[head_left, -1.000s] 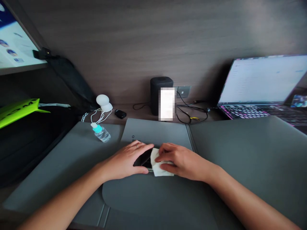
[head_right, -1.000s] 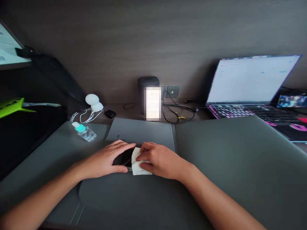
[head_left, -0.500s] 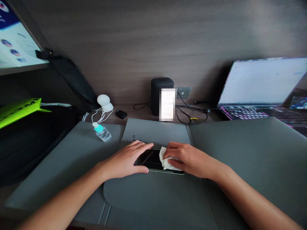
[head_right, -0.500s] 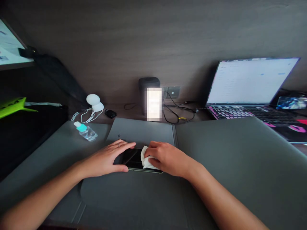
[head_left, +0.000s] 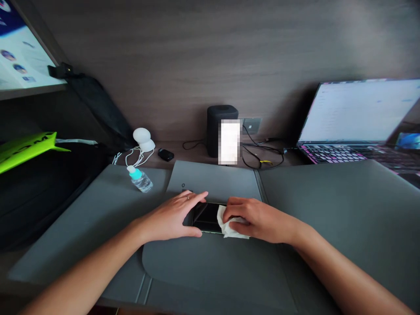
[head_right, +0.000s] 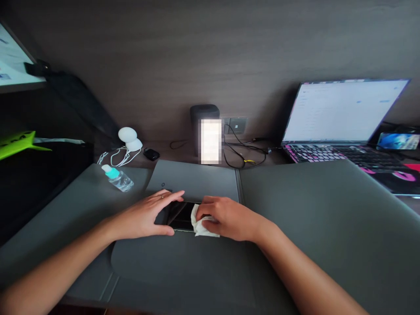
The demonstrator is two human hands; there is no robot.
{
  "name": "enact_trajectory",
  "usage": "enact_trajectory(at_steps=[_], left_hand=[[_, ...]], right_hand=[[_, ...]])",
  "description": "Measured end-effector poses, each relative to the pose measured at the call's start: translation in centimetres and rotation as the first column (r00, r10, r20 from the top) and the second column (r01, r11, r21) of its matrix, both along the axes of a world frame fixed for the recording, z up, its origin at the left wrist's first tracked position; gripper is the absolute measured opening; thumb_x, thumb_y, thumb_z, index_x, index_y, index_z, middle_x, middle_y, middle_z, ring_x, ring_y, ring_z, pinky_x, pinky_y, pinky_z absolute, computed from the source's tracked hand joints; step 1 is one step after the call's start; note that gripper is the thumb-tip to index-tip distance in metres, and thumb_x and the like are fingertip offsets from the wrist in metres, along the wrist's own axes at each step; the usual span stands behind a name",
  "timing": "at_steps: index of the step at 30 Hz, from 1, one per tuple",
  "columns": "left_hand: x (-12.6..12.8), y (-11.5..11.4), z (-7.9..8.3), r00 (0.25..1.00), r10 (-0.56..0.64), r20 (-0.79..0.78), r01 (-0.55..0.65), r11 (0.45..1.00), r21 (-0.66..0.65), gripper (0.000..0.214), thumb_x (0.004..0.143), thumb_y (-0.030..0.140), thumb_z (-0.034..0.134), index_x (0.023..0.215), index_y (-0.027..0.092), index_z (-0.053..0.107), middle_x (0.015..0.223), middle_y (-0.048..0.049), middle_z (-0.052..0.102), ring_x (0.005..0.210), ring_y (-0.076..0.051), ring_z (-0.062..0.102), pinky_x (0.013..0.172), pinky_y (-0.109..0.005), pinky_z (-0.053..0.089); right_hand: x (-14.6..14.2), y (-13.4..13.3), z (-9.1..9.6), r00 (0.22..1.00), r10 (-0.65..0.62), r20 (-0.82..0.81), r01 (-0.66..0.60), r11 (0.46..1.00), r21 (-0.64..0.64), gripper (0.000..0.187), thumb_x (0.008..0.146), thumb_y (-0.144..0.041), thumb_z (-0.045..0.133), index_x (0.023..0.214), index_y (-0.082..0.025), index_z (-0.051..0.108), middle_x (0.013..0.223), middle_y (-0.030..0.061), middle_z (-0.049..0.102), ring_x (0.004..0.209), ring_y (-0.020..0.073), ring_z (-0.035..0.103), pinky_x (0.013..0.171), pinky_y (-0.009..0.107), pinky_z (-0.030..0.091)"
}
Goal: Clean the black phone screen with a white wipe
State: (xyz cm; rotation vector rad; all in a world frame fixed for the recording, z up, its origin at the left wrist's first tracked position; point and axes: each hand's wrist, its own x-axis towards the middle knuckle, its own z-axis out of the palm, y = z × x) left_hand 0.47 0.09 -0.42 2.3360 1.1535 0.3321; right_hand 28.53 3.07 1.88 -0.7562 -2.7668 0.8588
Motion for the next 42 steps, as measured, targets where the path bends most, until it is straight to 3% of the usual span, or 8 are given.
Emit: enact_trajectory(at_steps=[4,10,17,22,32,36,42], left_hand=[[0.0,-0.1,0.1,1.0,-0.003,-0.01,0.003,1.0,-0.004,0.083,0.082,0.038,0.07,0.152,0.032,0.026,0.144,-0.0074,0.048,0.131,-0.03,0.045,0.108,-0.047,0.041],[0.2,0.0,0.0,0.999,-0.004,-0.041,0.005,1.0,0.015,0.082,0.082,0.039,0.071,0.151,0.032,0.027,0.148,-0.0062,0.045,0.136,-0.031,0.039,0.109,-0.046,0.039],[0.5,0.1,0.0,0.999,-0.006,-0.048,0.007,1.0,0.026,0.079,0.083,0.038,0.07,0.15,0.031,0.03,0.143,-0.0066,0.049,0.132,-0.03,0.044,0.109,-0.045,0.039],[0.5,0.2,-0.3,0.999,0.02,-0.044,-0.02,1.0,0.018,0.082,0.082,0.045,0.071,0.151,0.029,0.03,0.144,-0.0083,0.048,0.134,-0.032,0.042,0.108,-0.046,0.04],[0.5,0.3,-0.6,0.999,-0.001,-0.032,0.003,0.999,0.053,0.083,0.081,0.038,0.072,0.151,0.03,0.029,0.144,-0.0066,0.049,0.133,-0.031,0.042,0.109,-0.047,0.04],[0.5,0.2,-0.4,0.998,0.007,-0.057,-0.005,0.999,0.043,0.083,0.081,0.039,0.072,0.151,0.03,0.029,0.145,-0.0073,0.048,0.134,-0.032,0.042,0.109,-0.048,0.04],[0.6,0.0,0.2,0.999,-0.002,-0.046,0.003,1.0,0.026,0.082,0.082,0.038,0.072,0.151,0.032,0.028,0.144,-0.006,0.049,0.132,-0.03,0.044,0.108,-0.045,0.041]], right_hand=[[-0.2,0.1,0.0,0.999,-0.032,0.012,0.032,0.999,-0.005,0.015,0.091,-0.012,0.053,0.098,-0.02,0.065,0.098,0.0047,0.061,0.089,0.0173,0.06,0.081,0.03,0.047],[-1.8,-0.5,-0.7,0.997,0.033,-0.064,-0.03,0.998,0.051,0.018,0.093,-0.012,0.053,0.104,-0.019,0.065,0.098,0.0064,0.059,0.09,0.0178,0.059,0.081,0.03,0.047],[-1.6,-0.2,-1.3,0.997,-0.042,-0.058,0.047,0.995,0.091,0.019,0.096,-0.015,0.049,0.106,-0.018,0.065,0.099,0.0073,0.059,0.09,0.0179,0.059,0.082,0.03,0.048],[-3.3,-1.1,-1.6,0.992,0.108,-0.06,-0.093,0.973,0.21,0.022,0.096,-0.024,0.054,0.114,-0.017,0.064,0.112,0.0107,0.054,0.102,0.021,0.054,0.093,0.035,0.046],[-3.8,-1.4,-1.7,0.996,0.085,-0.012,-0.078,0.949,0.304,0.032,0.096,-0.034,0.054,0.122,-0.016,0.062,0.108,0.0118,0.052,0.097,0.0223,0.052,0.091,0.039,0.046],[-3.1,-0.7,-1.5,0.996,0.058,-0.062,-0.041,0.968,0.247,0.024,0.097,-0.019,0.05,0.115,-0.017,0.066,0.11,0.0113,0.055,0.101,0.0207,0.055,0.092,0.036,0.046],[0.0,0.3,0.0,0.999,0.025,-0.02,-0.025,1.0,0.018,0.023,0.092,-0.008,0.053,0.102,-0.02,0.07,0.1,0.0055,0.06,0.093,0.0169,0.06,0.082,0.028,0.048]])
